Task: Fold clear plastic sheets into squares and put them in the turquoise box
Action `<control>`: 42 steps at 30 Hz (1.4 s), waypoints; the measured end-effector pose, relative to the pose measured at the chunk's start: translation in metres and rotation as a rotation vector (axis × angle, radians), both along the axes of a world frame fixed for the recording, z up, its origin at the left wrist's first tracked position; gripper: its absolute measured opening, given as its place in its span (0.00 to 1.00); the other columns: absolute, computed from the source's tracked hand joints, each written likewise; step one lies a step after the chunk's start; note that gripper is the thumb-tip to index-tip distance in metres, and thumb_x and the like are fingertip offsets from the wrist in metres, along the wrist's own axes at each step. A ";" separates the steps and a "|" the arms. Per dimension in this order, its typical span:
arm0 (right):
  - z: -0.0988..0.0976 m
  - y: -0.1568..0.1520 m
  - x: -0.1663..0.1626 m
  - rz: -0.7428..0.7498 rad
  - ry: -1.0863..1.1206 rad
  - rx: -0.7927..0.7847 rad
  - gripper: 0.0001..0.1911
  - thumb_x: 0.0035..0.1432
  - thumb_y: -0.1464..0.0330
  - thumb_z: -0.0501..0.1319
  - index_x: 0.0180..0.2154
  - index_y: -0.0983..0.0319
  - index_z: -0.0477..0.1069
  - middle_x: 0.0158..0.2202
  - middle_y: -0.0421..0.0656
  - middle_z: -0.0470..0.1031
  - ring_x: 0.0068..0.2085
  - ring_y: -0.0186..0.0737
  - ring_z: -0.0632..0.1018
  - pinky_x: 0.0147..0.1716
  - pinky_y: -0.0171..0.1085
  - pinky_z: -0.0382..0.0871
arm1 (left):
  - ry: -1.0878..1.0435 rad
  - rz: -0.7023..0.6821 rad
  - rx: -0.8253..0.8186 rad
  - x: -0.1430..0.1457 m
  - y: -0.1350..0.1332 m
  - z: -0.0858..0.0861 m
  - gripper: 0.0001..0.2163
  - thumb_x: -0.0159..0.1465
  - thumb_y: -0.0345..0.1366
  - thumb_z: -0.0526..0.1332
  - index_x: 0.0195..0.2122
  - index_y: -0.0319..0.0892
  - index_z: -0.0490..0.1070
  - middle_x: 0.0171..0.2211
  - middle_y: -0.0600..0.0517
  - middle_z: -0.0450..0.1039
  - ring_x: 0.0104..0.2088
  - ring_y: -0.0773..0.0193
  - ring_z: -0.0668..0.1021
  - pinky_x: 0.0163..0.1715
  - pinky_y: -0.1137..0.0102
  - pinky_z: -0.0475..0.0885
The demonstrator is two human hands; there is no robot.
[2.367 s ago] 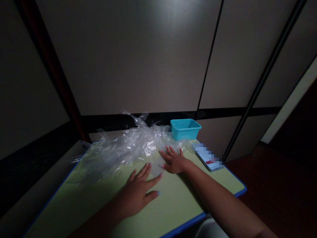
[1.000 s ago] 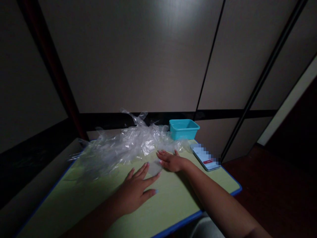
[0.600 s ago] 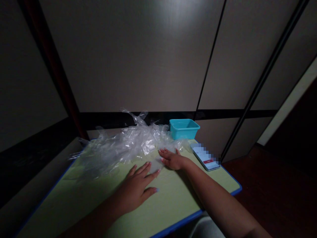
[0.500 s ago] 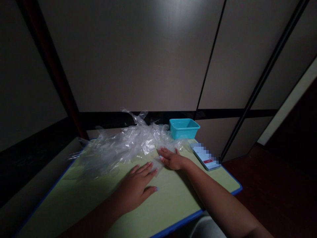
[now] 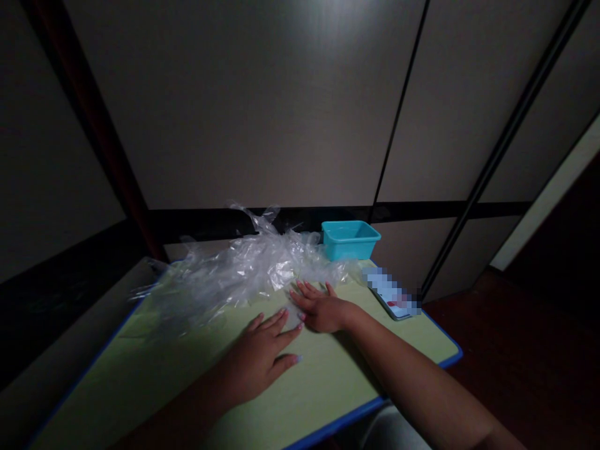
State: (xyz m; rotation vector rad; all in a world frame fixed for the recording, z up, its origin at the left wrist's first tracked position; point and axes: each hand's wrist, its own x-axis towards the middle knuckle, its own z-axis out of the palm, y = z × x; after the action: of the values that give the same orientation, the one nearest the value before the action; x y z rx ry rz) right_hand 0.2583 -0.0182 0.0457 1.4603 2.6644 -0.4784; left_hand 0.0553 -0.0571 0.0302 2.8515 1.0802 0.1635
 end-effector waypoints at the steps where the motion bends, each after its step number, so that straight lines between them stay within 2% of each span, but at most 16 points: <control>1: 0.000 0.001 0.001 -0.016 -0.006 -0.013 0.34 0.59 0.60 0.44 0.63 0.56 0.32 0.64 0.44 0.25 0.63 0.45 0.34 0.53 0.63 0.27 | 0.002 -0.001 0.000 0.000 0.000 0.000 0.23 0.64 0.49 0.48 0.59 0.50 0.56 0.60 0.44 0.54 0.61 0.53 0.55 0.55 0.51 0.52; 7: 0.000 0.011 0.012 -0.150 -0.047 -0.033 0.31 0.60 0.60 0.41 0.63 0.55 0.31 0.64 0.46 0.26 0.63 0.46 0.34 0.52 0.64 0.28 | -0.003 -0.001 -0.004 -0.001 0.001 0.000 0.22 0.64 0.48 0.49 0.58 0.52 0.56 0.60 0.45 0.54 0.61 0.54 0.55 0.55 0.51 0.53; 13: -0.006 0.026 0.026 -0.290 -0.115 0.020 0.30 0.61 0.62 0.40 0.63 0.55 0.33 0.64 0.46 0.24 0.63 0.46 0.32 0.51 0.65 0.26 | -0.036 -0.017 0.012 -0.002 0.003 -0.004 0.22 0.63 0.48 0.51 0.58 0.52 0.57 0.59 0.44 0.55 0.60 0.53 0.57 0.54 0.50 0.54; 17: -0.011 0.029 0.031 -0.343 -0.141 0.073 0.30 0.61 0.63 0.39 0.63 0.56 0.33 0.64 0.45 0.24 0.63 0.46 0.33 0.51 0.65 0.26 | -0.108 -0.036 0.082 -0.003 0.004 -0.002 0.22 0.62 0.46 0.53 0.56 0.50 0.60 0.58 0.44 0.58 0.59 0.54 0.59 0.53 0.53 0.57; 19: -0.012 0.030 0.031 -0.344 -0.140 0.085 0.30 0.61 0.63 0.39 0.63 0.55 0.33 0.64 0.44 0.25 0.63 0.46 0.34 0.51 0.65 0.27 | -0.169 -0.035 0.147 -0.005 0.006 0.003 0.17 0.62 0.44 0.55 0.52 0.48 0.66 0.57 0.46 0.61 0.58 0.54 0.62 0.54 0.54 0.57; 21: -0.013 0.030 0.031 -0.340 -0.134 0.086 0.30 0.61 0.63 0.40 0.63 0.55 0.34 0.64 0.44 0.25 0.63 0.46 0.34 0.51 0.66 0.28 | -0.203 -0.039 0.194 -0.007 0.008 0.010 0.10 0.62 0.40 0.55 0.39 0.48 0.75 0.52 0.48 0.68 0.54 0.55 0.67 0.55 0.54 0.56; 22: -0.013 0.030 0.031 -0.340 -0.132 0.084 0.30 0.61 0.63 0.40 0.63 0.55 0.34 0.65 0.44 0.25 0.63 0.46 0.34 0.51 0.66 0.29 | -0.202 -0.058 0.196 -0.008 0.009 0.013 0.10 0.62 0.38 0.54 0.34 0.48 0.76 0.48 0.50 0.72 0.52 0.56 0.69 0.54 0.55 0.56; 24: -0.014 0.030 0.031 -0.344 -0.128 0.080 0.30 0.61 0.63 0.40 0.63 0.55 0.34 0.65 0.44 0.25 0.63 0.45 0.33 0.51 0.66 0.29 | -0.199 -0.098 0.198 -0.009 0.011 0.018 0.10 0.62 0.37 0.54 0.31 0.48 0.77 0.43 0.51 0.75 0.49 0.57 0.72 0.53 0.56 0.59; 28: -0.013 0.030 0.031 -0.349 -0.116 0.078 0.29 0.61 0.63 0.40 0.63 0.55 0.34 0.65 0.44 0.26 0.63 0.45 0.33 0.52 0.66 0.29 | -0.144 -0.139 0.196 -0.010 0.014 0.017 0.10 0.62 0.38 0.55 0.35 0.46 0.76 0.42 0.50 0.75 0.47 0.57 0.73 0.50 0.58 0.63; 31: -0.011 0.029 0.031 -0.350 -0.112 0.077 0.29 0.61 0.63 0.39 0.63 0.55 0.34 0.65 0.44 0.26 0.63 0.45 0.34 0.52 0.65 0.29 | -0.092 -0.163 0.196 -0.009 0.014 0.012 0.12 0.61 0.38 0.56 0.42 0.42 0.74 0.44 0.47 0.74 0.48 0.57 0.73 0.50 0.59 0.64; 37: -0.009 0.028 0.031 -0.346 -0.121 0.060 0.30 0.61 0.64 0.40 0.63 0.56 0.33 0.64 0.45 0.25 0.63 0.45 0.33 0.52 0.65 0.28 | -0.036 -0.122 0.184 -0.010 0.015 0.005 0.16 0.62 0.40 0.55 0.50 0.42 0.68 0.55 0.44 0.63 0.55 0.56 0.65 0.54 0.58 0.59; 42: -0.007 0.027 0.031 -0.346 -0.121 0.052 0.30 0.61 0.64 0.41 0.63 0.57 0.34 0.64 0.44 0.25 0.63 0.47 0.33 0.52 0.65 0.28 | -0.044 -0.120 0.109 -0.012 0.018 0.000 0.19 0.63 0.43 0.53 0.54 0.44 0.63 0.58 0.46 0.59 0.57 0.57 0.63 0.55 0.57 0.56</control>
State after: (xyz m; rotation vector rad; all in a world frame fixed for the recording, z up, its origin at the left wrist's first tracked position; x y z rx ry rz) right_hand 0.2895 0.0093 0.0385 1.9100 2.3562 -0.3283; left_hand 0.0432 -0.0390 0.0301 2.9832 0.9163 0.2842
